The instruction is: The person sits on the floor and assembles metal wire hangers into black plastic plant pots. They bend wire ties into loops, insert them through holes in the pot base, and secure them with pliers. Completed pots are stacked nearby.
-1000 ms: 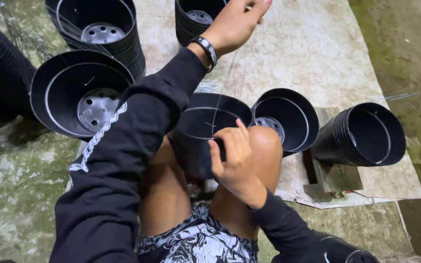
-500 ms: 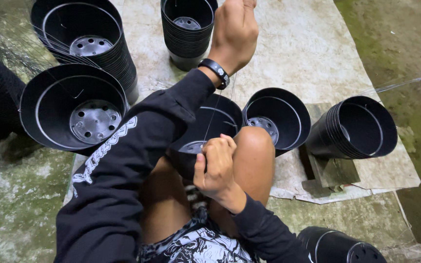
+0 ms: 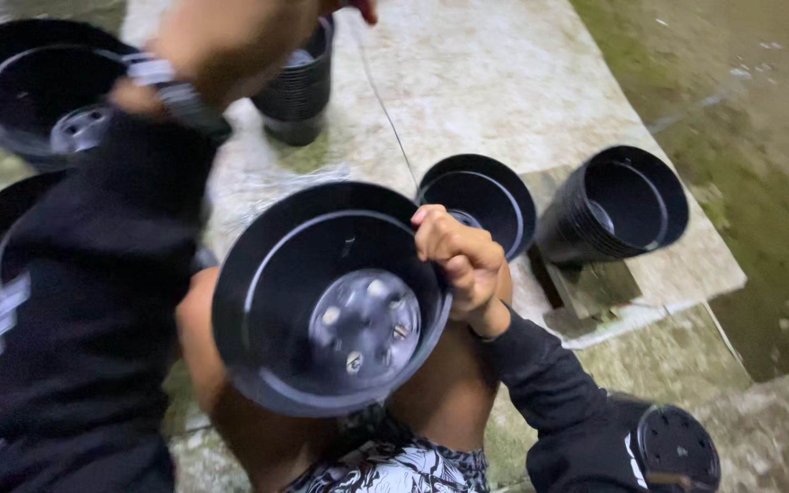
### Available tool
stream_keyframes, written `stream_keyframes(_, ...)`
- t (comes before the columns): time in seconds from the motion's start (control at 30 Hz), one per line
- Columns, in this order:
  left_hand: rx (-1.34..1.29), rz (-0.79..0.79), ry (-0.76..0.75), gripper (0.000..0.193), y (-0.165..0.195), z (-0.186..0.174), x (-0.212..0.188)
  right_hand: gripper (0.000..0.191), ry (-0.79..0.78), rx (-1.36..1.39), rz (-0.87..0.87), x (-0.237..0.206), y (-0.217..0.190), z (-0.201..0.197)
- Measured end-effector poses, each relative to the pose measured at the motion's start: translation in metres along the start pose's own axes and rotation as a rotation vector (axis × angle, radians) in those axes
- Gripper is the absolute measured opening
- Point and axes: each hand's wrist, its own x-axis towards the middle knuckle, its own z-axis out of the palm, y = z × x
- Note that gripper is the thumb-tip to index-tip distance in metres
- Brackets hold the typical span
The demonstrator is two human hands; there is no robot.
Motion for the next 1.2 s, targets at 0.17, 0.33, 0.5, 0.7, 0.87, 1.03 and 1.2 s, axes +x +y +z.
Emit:
stream_keyframes(0.17, -0.94, -0.007, -0.122, 0.031, 0.082, -0.053, 0.015, 0.063, 0.035, 0.24, 0.186, -0.029, -0.034, -0.025)
stream_keyframes(0.33, -1.251, -0.195, -0.098, 0.037, 0.114, -0.032, 0.037, 0.061, 0.011, 0.466, 0.173, -0.058, -0.037, -0.027)
stream_keyframes(0.5, -1.278, -0.258, -0.099, 0.032, 0.135, -0.006, 0.036, 0.062, 0.109, 0.42, 0.239, -0.073, -0.042, -0.05)
stream_keyframes(0.7, -1.011, -0.255, 0.027, 0.023, 0.147, 0.026, 0.051, 0.047, 0.295, 0.004, 0.15, -0.068, -0.045, -0.088)
stream_keyframes(0.87, -0.84, -0.185, 0.113, 0.015, 0.143, 0.054, 0.068, 0.034, 0.704, -0.431, -0.267, -0.053, -0.064, -0.109)
stream_keyframes(1.03, -0.535, -0.039, 0.317, 0.013, 0.128, 0.099, 0.092, 0.057, -0.402, -0.963, -0.119, -0.046, -0.092, -0.113)
stream_keyframes(1.2, 0.113, 0.167, 0.407, 0.019, 0.09, 0.135, 0.123, 0.053, -0.435, -1.352, 0.094, -0.041, -0.052, -0.108)
